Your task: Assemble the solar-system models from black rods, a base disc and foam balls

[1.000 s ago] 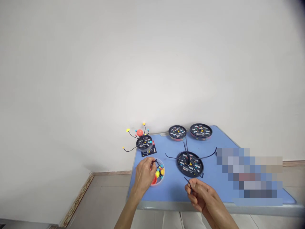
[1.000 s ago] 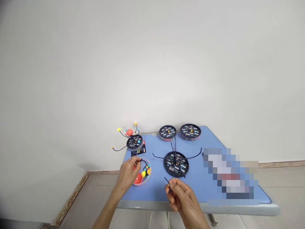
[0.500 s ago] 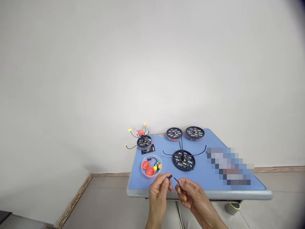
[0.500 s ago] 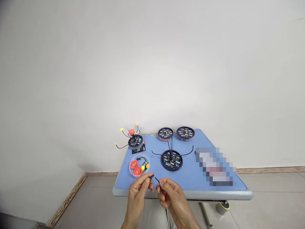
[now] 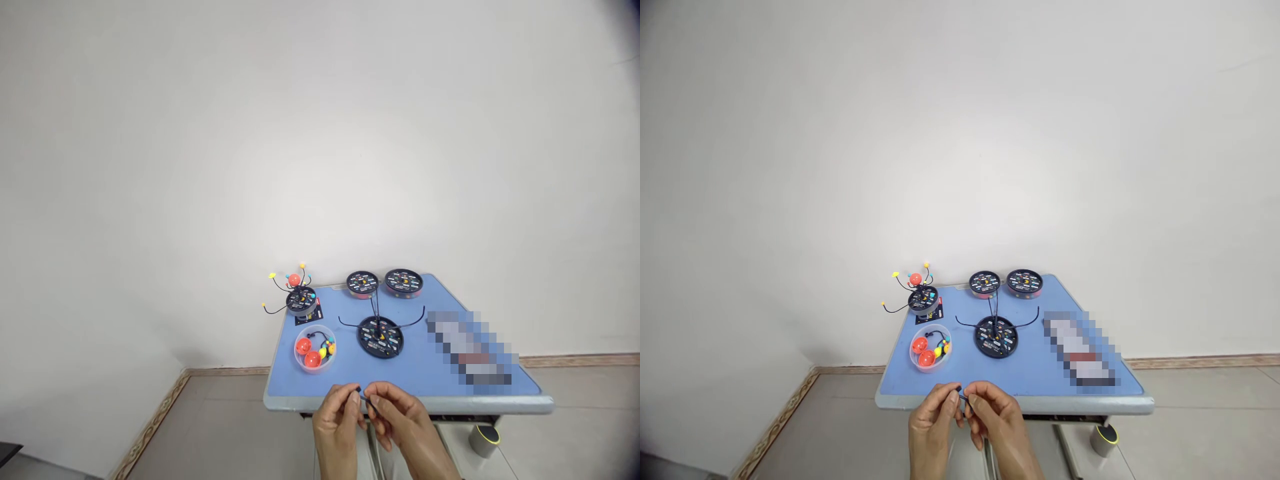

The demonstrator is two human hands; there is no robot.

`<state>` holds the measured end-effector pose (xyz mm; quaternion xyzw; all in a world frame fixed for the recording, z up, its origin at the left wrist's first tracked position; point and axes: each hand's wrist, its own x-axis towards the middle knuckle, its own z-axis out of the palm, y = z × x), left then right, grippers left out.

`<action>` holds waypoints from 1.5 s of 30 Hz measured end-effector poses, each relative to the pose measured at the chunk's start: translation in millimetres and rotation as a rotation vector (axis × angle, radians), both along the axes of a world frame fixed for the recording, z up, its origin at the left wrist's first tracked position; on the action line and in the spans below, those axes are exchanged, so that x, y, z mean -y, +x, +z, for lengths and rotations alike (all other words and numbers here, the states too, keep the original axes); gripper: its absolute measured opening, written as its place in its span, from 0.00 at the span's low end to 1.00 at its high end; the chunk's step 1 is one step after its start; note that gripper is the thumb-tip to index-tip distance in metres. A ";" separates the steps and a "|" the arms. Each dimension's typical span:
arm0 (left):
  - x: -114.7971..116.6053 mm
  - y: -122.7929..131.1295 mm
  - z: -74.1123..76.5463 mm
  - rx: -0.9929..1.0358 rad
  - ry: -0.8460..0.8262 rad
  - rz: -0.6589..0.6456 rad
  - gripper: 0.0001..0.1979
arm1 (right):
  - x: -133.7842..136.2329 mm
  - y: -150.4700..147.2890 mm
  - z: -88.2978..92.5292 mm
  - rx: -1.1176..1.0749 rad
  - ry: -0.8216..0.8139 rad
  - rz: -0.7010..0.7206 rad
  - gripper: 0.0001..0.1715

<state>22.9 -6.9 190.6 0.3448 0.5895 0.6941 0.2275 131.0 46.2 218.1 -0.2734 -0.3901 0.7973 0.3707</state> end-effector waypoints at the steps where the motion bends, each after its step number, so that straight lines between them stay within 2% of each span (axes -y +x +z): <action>1: 0.0 1.0 -2.3 0.024 -0.006 0.017 0.21 | 1.2 0.7 0.9 -0.013 0.004 -0.005 0.19; 6: -1.8 8.0 -9.1 0.129 0.005 0.028 0.21 | 8.4 1.8 1.8 0.034 0.133 -0.093 0.20; 10: -1.3 16.7 -2.0 0.177 0.040 -0.010 0.20 | 6.0 3.0 -3.1 0.121 0.283 -0.148 0.17; 16: 10.7 16.2 7.4 -0.013 0.118 -0.059 0.13 | -10.5 11.8 -10.8 0.168 0.365 -0.291 0.18; 19: 16.0 12.0 6.1 -0.120 0.132 -0.066 0.12 | -13.5 15.5 -8.3 0.161 0.396 -0.243 0.19; 22: 18.4 10.7 2.3 -0.127 0.137 -0.065 0.12 | -10.5 16.0 -4.9 0.178 0.418 -0.182 0.19; 27: 19.6 11.1 -1.0 -0.070 0.161 -0.053 0.09 | -3.9 14.0 -6.6 0.239 0.428 -0.231 0.20; 31: 20.3 12.4 5.4 -0.092 0.152 -0.048 0.10 | -4.1 14.1 -8.2 0.238 0.472 -0.200 0.20; 36: 19.7 16.1 12.8 0.049 0.187 -0.004 0.11 | 2.0 14.2 2.4 0.228 0.390 -0.244 0.16; 39: 19.5 14.9 12.3 0.129 0.169 -0.044 0.10 | 3.1 14.8 5.3 0.208 0.380 -0.272 0.15; 41: 19.9 14.2 11.9 0.181 0.163 -0.062 0.11 | 0.3 15.6 3.8 0.188 0.442 -0.255 0.14; 45: 22.2 16.7 16.7 0.253 0.176 -0.024 0.13 | -7.0 17.2 1.0 0.182 0.672 -0.235 0.12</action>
